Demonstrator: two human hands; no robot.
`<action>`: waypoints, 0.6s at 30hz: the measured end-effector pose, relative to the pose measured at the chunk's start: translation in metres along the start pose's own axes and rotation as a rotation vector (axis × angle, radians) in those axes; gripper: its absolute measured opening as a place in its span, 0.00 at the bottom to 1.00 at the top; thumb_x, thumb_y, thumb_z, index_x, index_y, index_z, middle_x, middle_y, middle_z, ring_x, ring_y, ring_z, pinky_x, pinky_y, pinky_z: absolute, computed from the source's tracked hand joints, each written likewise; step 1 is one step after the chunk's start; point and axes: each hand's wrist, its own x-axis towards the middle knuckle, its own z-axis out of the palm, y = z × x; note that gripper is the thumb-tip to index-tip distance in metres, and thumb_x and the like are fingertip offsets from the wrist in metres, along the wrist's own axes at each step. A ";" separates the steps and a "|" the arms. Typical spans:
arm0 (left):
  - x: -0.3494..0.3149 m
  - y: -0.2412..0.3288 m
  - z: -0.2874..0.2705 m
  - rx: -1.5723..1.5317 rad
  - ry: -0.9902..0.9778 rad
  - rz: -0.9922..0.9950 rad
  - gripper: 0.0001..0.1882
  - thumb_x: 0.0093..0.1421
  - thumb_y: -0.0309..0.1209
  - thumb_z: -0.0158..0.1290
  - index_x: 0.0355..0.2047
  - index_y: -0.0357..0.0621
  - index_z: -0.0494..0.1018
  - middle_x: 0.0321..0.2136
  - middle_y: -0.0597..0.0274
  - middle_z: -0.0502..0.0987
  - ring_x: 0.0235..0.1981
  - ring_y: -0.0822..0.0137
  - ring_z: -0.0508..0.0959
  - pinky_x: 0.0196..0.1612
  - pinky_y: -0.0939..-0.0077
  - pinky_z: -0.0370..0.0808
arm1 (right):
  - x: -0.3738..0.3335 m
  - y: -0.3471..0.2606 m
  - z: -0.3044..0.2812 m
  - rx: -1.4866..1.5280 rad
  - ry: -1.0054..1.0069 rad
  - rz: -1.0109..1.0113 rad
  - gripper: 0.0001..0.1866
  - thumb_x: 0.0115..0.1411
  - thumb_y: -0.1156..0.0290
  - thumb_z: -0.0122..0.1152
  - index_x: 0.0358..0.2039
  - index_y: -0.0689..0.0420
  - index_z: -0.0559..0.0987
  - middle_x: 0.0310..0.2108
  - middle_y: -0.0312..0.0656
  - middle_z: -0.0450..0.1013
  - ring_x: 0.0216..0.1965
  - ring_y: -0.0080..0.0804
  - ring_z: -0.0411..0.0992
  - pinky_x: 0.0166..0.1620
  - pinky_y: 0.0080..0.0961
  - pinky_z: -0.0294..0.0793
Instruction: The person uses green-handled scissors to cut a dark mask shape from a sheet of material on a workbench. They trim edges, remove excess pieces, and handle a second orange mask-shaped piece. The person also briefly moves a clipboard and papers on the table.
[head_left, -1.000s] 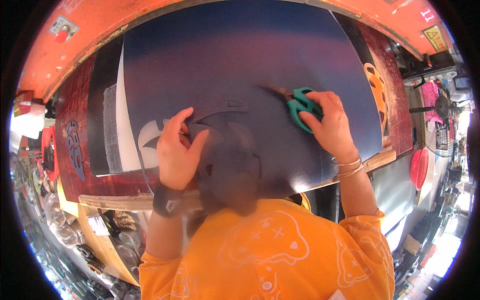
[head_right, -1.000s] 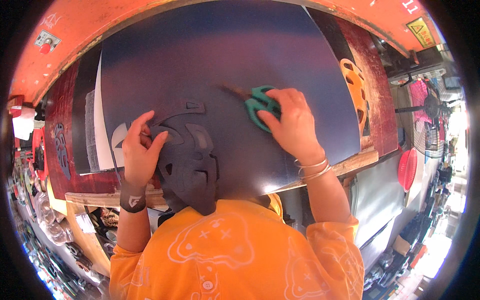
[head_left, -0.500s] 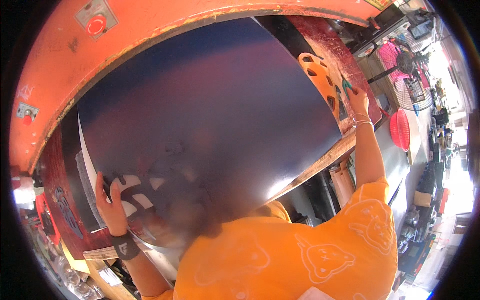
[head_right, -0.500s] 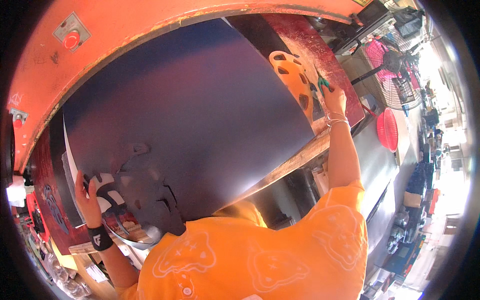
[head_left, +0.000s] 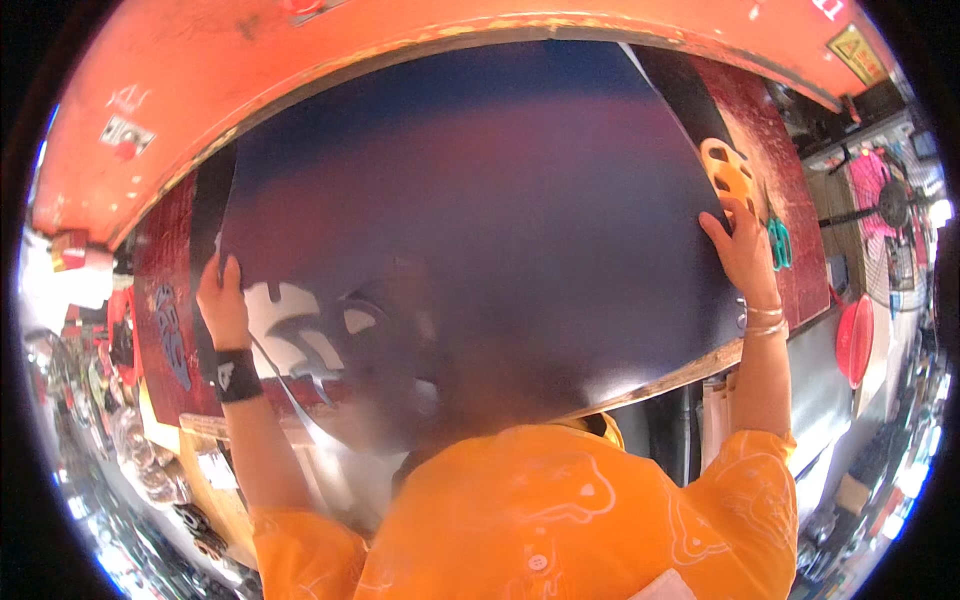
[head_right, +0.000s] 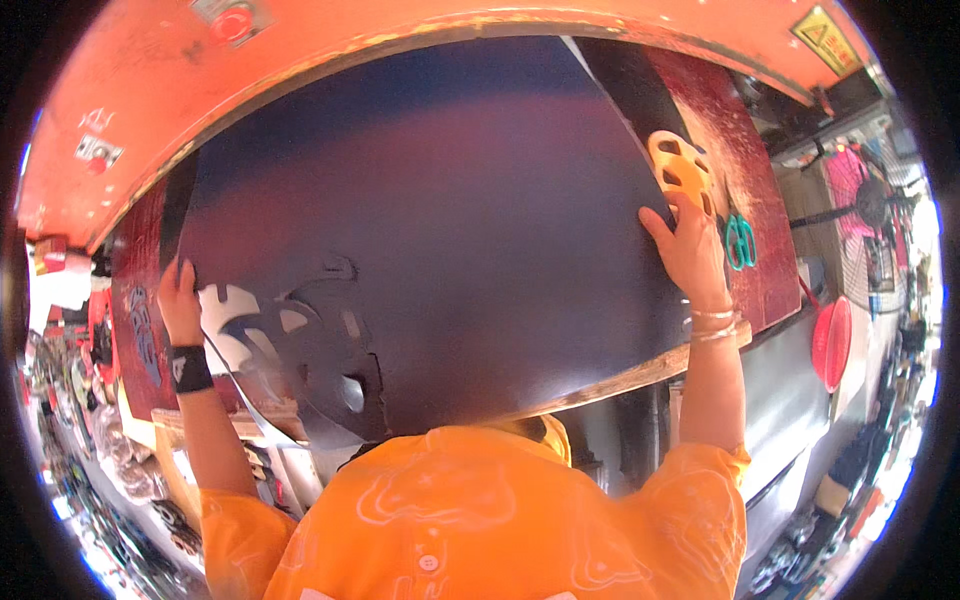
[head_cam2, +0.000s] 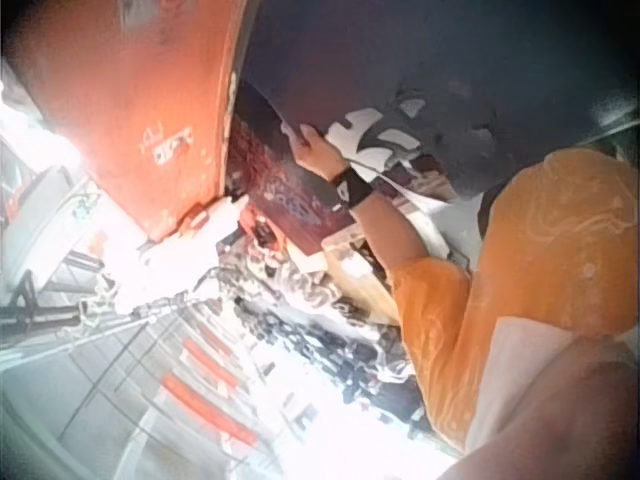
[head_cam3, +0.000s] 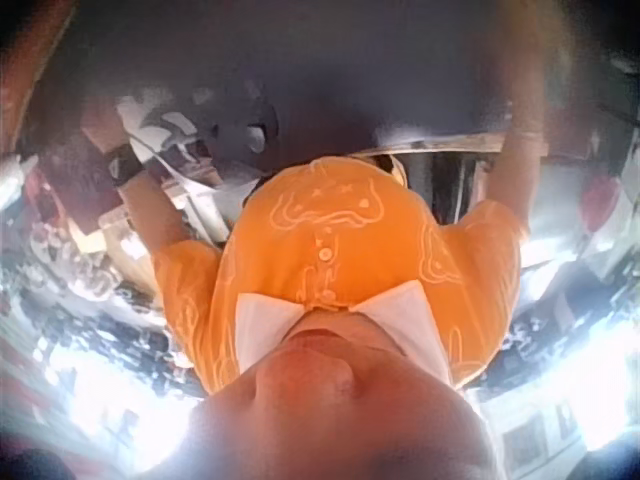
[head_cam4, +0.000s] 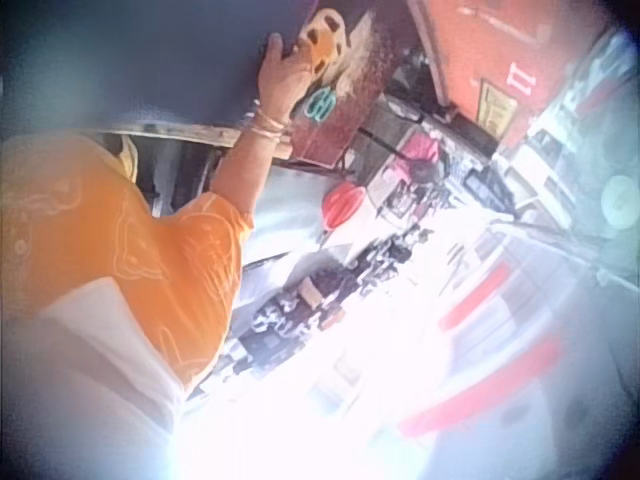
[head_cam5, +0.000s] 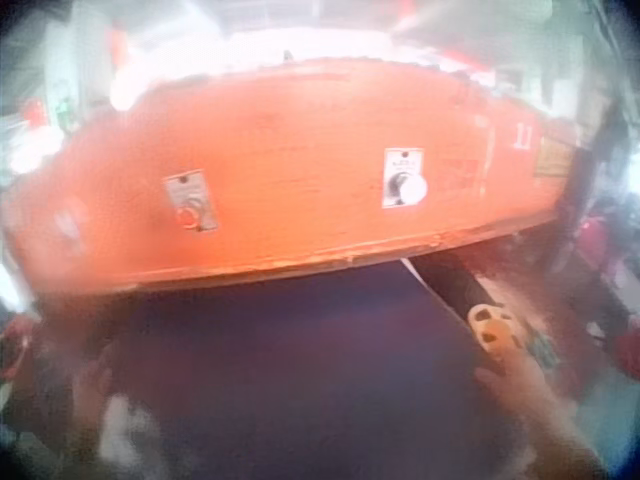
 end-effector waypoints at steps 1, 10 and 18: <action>0.012 -0.003 -0.007 -0.076 -0.006 -0.027 0.18 0.62 0.33 0.49 0.48 0.31 0.71 0.38 0.57 0.78 0.38 0.70 0.75 0.44 0.76 0.70 | -0.003 -0.008 0.001 -0.086 0.068 -0.103 0.19 0.55 0.63 0.61 0.42 0.65 0.74 0.30 0.56 0.74 0.34 0.51 0.74 0.38 0.40 0.71; 0.143 -0.166 -0.163 0.371 -0.055 0.195 0.21 0.62 0.37 0.48 0.50 0.33 0.70 0.47 0.48 0.75 0.48 0.60 0.74 0.52 0.69 0.68 | -0.052 -0.155 0.055 0.270 -0.177 -0.143 0.16 0.60 0.66 0.51 0.45 0.63 0.68 0.25 0.56 0.73 0.28 0.55 0.74 0.32 0.45 0.74; 0.157 -0.211 -0.196 0.266 0.183 -0.081 0.31 0.57 0.36 0.55 0.59 0.43 0.59 0.56 0.48 0.65 0.54 0.55 0.68 0.58 0.64 0.63 | -0.063 -0.186 0.097 0.354 -0.186 -0.509 0.21 0.55 0.61 0.58 0.48 0.54 0.73 0.38 0.48 0.74 0.44 0.46 0.71 0.48 0.40 0.70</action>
